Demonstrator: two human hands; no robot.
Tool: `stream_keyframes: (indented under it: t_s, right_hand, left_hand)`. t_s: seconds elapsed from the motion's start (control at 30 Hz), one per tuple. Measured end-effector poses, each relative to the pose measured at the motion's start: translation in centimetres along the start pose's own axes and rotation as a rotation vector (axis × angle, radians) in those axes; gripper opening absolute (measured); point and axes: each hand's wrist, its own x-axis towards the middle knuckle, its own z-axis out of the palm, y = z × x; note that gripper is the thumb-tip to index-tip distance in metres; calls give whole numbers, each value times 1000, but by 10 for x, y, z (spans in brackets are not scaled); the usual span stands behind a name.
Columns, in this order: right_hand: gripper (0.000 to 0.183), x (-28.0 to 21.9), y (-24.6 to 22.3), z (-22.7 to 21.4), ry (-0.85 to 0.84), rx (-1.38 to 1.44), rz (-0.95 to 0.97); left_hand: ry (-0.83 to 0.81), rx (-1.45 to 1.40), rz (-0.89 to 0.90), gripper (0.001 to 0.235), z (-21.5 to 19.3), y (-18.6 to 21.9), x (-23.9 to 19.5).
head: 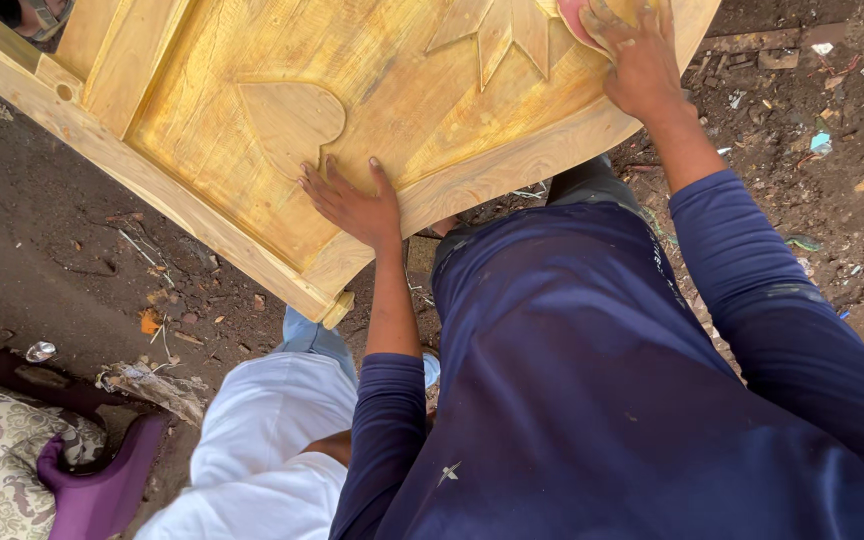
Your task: The person sands a wooden headboard with a sanding block, smoothing the flat surfaces and the carved heart and star details. The person works on the edges and the central decorative elements.
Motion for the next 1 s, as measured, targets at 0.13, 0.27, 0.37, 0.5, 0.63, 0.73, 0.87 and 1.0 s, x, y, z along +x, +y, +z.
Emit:
stream_keyframes:
  t_s: [0.13,0.27,0.37,0.5,0.63,0.73,0.87,1.0]
  right_hand:
    - [79,-2,21,2,-9,23,20]
    - [58,-2,25,11,-91,155,210]
    - [65,-4,21,17,-34,-95,10]
    - [73,-5,21,16,86,-94,-19]
    - [65,-6,18,12,-18,-34,107]
    - [74,0,12,10,12,-129,-3]
    - [74,5,13,0,77,-161,-77]
    - [57,-4,13,-5,-156,-30,256]
  left_hand:
    - [9,-16,1,68,0,7,1]
    - [-10,-21,-26,68,-6,7,0]
    - [4,-34,10,65,-6,7,-3]
    - [1,-49,10,66,-4,6,-9]
    - [-30,-27,8,67,-6,5,-14]
    - [-52,-17,-5,69,-10,2,-14]
    - [-52,-40,10,69,-7,4,-14]
    - [-69,-43,-10,68,-5,1,-25]
